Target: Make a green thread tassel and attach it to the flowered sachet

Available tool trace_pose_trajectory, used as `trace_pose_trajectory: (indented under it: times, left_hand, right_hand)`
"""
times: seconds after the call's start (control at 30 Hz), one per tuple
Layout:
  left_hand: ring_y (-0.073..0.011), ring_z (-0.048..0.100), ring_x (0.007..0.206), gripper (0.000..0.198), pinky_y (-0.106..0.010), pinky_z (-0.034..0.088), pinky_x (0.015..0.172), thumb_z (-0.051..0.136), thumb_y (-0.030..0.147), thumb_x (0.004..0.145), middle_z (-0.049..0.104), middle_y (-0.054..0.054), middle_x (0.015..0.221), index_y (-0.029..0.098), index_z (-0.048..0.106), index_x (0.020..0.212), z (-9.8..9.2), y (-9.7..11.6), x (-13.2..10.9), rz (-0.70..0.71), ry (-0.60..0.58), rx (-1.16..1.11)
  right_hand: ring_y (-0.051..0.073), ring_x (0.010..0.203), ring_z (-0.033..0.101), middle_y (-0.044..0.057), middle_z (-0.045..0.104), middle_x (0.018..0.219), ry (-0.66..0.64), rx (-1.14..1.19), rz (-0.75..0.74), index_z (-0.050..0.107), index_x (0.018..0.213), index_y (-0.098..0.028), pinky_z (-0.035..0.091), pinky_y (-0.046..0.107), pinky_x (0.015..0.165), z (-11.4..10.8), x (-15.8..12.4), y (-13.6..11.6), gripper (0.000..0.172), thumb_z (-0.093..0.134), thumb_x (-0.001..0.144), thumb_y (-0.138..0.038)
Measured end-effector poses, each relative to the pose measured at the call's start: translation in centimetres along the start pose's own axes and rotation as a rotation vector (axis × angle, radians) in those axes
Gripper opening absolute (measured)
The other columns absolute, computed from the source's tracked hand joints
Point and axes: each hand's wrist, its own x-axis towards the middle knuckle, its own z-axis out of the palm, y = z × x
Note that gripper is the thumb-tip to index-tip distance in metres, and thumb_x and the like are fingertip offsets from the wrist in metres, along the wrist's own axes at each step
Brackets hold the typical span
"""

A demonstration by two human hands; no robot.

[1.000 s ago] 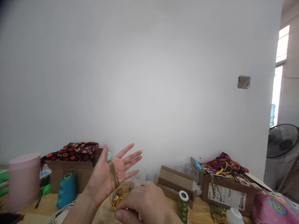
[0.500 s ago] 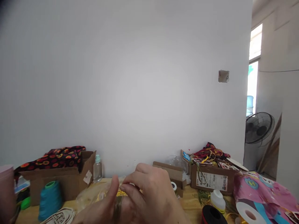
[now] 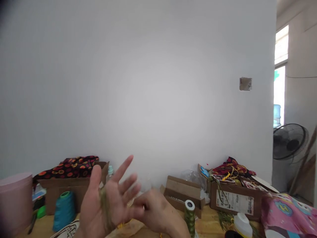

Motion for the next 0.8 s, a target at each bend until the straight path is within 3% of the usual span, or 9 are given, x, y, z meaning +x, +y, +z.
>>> trace_pose_trajectory:
  times: [0.07, 0.13, 0.23, 0.33, 0.47, 0.6, 0.8]
  left_hand:
    - [-0.0315, 0.040, 0.117, 0.076, -0.060, 0.022, 0.093, 0.020, 0.071, 0.071, 0.050, -0.014, 0.123, 0.026, 0.025, 0.132, -0.7, 1.0, 0.8, 0.113, -0.008, -0.082]
    - [-0.0291, 0.033, 0.122, 0.078, -0.058, 0.018, 0.097, 0.024, 0.070, 0.071, 0.042, -0.015, 0.130, 0.025, 0.020, 0.134, -1.9, 1.8, 1.4, 0.217, 0.092, -0.100]
    - [-0.0287, 0.028, 0.125, 0.075, -0.058, 0.016, 0.097, 0.030, 0.067, 0.072, 0.036, -0.017, 0.134, 0.024, 0.022, 0.133, -3.9, 2.6, 1.5, 0.321, 0.226, -0.060]
    - [-0.0290, 0.027, 0.125, 0.072, -0.058, 0.018, 0.096, 0.034, 0.065, 0.073, 0.034, -0.019, 0.134, 0.023, 0.027, 0.131, -4.9, 3.0, 1.2, 0.327, 0.294, -0.005]
    - [-0.0294, 0.027, 0.125, 0.071, -0.060, 0.019, 0.094, 0.033, 0.064, 0.074, 0.034, -0.019, 0.134, 0.023, 0.026, 0.132, -5.0, 3.3, 1.0, 0.250, 0.296, 0.013]
    - [-0.0303, 0.028, 0.124, 0.071, -0.063, 0.020, 0.091, 0.029, 0.066, 0.073, 0.036, -0.019, 0.132, 0.026, 0.023, 0.132, -4.7, 2.9, 1.4, 0.108, 0.276, 0.030]
    - [-0.0306, 0.040, 0.116, 0.084, -0.052, 0.025, 0.093, 0.023, 0.074, 0.067, 0.055, -0.019, 0.115, 0.020, 0.027, 0.132, -2.9, -0.4, 2.0, -0.160, 0.296, 0.168]
  right_hand:
    - [0.006, 0.049, 0.037, -0.004, 0.053, 0.055, -0.002, -0.025, -0.023, 0.070, 0.076, -0.016, 0.026, 0.016, 0.044, 0.5, 0.2, -0.1, 0.019, 0.052, 0.076, -0.022]
    - [0.006, 0.048, 0.036, -0.005, 0.052, 0.053, -0.050, -0.058, -0.050, 0.070, 0.075, -0.018, 0.026, 0.015, 0.043, 0.6, 0.2, -0.5, 0.016, 0.053, 0.074, -0.020]
    - [0.006, 0.047, 0.037, -0.005, 0.053, 0.053, -0.152, -0.145, -0.092, 0.069, 0.073, -0.020, 0.027, 0.014, 0.043, 0.3, 0.1, -1.5, 0.014, 0.055, 0.072, -0.016]
    - [0.007, 0.047, 0.041, -0.004, 0.056, 0.053, -0.125, -0.265, -0.128, 0.068, 0.066, -0.019, 0.030, 0.014, 0.046, -0.8, -0.7, -2.8, 0.015, 0.055, 0.073, -0.013]
    - [0.009, 0.053, 0.049, -0.001, 0.061, 0.059, 0.023, -0.337, -0.213, 0.067, 0.070, -0.020, 0.032, 0.015, 0.048, -2.7, -2.6, -3.8, 0.017, 0.052, 0.075, -0.013]
    - [0.009, 0.049, 0.049, 0.001, 0.059, 0.055, 0.205, -0.402, -0.291, 0.067, 0.070, -0.017, 0.031, 0.016, 0.045, -3.7, -3.9, -4.0, 0.019, 0.050, 0.076, -0.016]
    - [0.009, 0.050, 0.048, 0.001, 0.055, 0.055, 0.355, -0.379, -0.382, 0.067, 0.072, -0.016, 0.033, 0.017, 0.046, -3.6, -4.2, -4.7, 0.017, 0.052, 0.078, -0.019]
